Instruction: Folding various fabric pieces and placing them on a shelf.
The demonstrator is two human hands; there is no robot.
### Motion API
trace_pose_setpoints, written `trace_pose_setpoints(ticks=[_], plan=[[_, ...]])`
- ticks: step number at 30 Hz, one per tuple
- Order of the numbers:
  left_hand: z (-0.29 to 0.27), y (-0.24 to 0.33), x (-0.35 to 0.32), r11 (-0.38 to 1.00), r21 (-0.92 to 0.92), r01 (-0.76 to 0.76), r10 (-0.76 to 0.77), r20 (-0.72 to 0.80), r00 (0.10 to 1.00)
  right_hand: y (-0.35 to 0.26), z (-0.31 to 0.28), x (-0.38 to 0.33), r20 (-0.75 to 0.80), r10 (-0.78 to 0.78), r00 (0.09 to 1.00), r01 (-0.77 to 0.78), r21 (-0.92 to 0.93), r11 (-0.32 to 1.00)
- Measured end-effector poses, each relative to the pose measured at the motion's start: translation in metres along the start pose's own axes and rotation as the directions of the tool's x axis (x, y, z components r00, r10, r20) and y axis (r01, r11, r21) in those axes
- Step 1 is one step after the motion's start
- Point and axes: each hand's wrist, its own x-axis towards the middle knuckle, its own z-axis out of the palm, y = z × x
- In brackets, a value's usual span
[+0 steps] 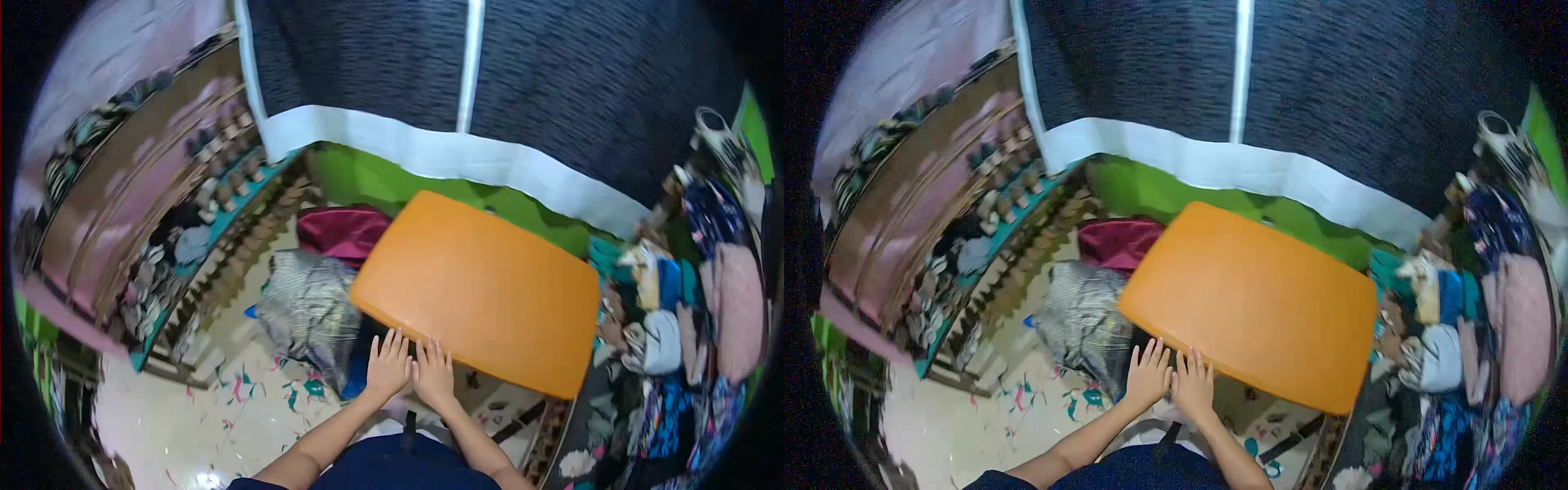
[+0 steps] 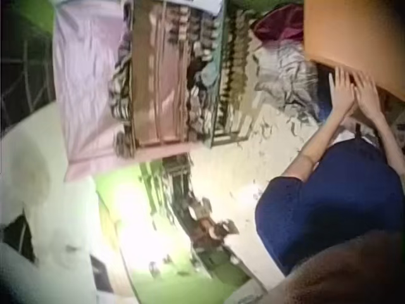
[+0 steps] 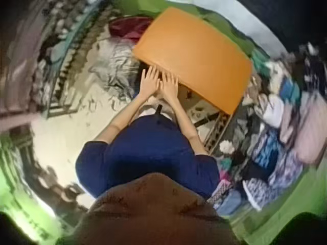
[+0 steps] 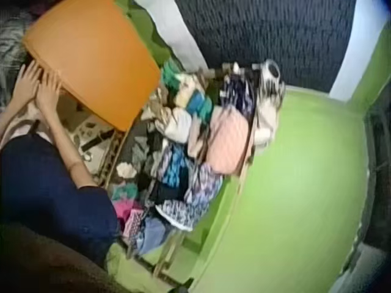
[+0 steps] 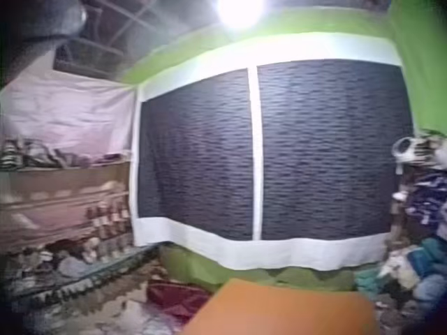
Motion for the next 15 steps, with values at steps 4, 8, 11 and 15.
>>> trace_pose_setpoints(ticks=[4, 8, 11, 15], plan=[[-0.021, -0.106, -0.013, 0.985, 0.125, 0.115, -0.117, 0.009, 0.993, -0.086, 0.047, 0.057, -0.012, -0.166, 0.986, 0.165, 0.184, 0.969], [-0.03, -0.145, -0.04, 0.939, 0.122, 0.321, -0.326, 0.021, 0.945, -0.124, 0.078, 0.081, 0.096, -0.374, 0.923, 0.329, 0.312, 0.892], [-0.027, -0.173, -0.051, 0.893, 0.124, 0.433, -0.437, 0.005, 0.899, -0.151, 0.094, 0.106, 0.133, -0.497, 0.857, 0.424, 0.366, 0.829], [-0.019, -0.216, -0.047, 0.816, 0.152, 0.558, -0.561, -0.027, 0.827, -0.177, 0.107, 0.15, 0.31, -0.548, 0.777, 0.332, 0.538, 0.775]])
